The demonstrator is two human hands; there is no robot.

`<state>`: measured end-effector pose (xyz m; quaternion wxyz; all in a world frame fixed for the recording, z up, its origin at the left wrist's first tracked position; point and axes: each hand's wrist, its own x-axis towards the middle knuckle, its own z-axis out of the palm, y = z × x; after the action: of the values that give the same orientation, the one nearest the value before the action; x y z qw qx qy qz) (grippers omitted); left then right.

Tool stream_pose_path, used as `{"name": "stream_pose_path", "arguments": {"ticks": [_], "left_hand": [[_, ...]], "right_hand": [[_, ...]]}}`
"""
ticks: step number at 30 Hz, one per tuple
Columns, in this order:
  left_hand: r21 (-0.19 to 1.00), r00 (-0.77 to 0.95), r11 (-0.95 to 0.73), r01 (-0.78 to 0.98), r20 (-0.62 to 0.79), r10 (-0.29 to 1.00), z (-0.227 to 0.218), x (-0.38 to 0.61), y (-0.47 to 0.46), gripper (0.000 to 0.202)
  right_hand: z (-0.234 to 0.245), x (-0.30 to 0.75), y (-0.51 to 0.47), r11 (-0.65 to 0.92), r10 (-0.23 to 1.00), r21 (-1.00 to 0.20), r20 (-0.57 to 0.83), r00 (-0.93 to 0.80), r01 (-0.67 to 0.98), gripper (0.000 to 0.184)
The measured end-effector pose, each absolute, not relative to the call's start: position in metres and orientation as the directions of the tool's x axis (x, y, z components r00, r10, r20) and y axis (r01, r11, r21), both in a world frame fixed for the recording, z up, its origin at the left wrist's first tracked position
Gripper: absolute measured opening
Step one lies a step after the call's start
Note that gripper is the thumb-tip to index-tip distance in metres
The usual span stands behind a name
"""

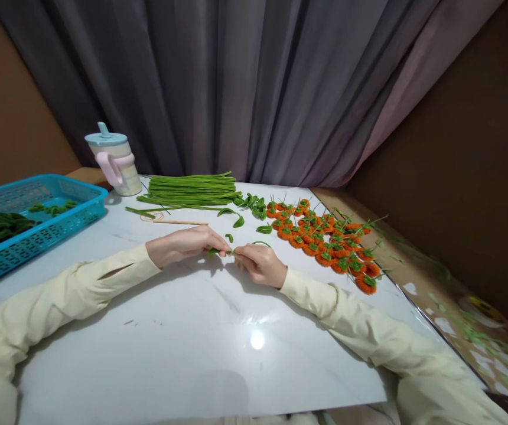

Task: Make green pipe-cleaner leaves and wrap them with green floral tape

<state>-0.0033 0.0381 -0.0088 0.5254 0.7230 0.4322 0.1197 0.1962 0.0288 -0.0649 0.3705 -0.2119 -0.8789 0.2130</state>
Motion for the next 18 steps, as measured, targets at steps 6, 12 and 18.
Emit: {"name": "stream_pose_path", "arguments": {"ticks": [6,12,18], "left_hand": [[0.348,0.701,-0.742,0.572,0.262,0.663,-0.005,0.000,0.025,0.025],[-0.176,0.860,-0.867,0.467,0.319,0.399,-0.009,0.001,0.022,0.027],[-0.143,0.846,-0.870,0.472,0.352,0.401,-0.016,-0.001,0.024,0.034]], "right_hand": [[-0.058,0.194,0.031,0.466,0.734,-0.884,0.355,-0.579,0.049,0.028],[-0.055,0.196,0.037,0.191,0.746,-0.976,0.215,-0.630,-0.106,0.036],[-0.054,0.198,0.040,0.138,0.710,-0.983,0.184,-0.680,-0.122,0.035]]}}
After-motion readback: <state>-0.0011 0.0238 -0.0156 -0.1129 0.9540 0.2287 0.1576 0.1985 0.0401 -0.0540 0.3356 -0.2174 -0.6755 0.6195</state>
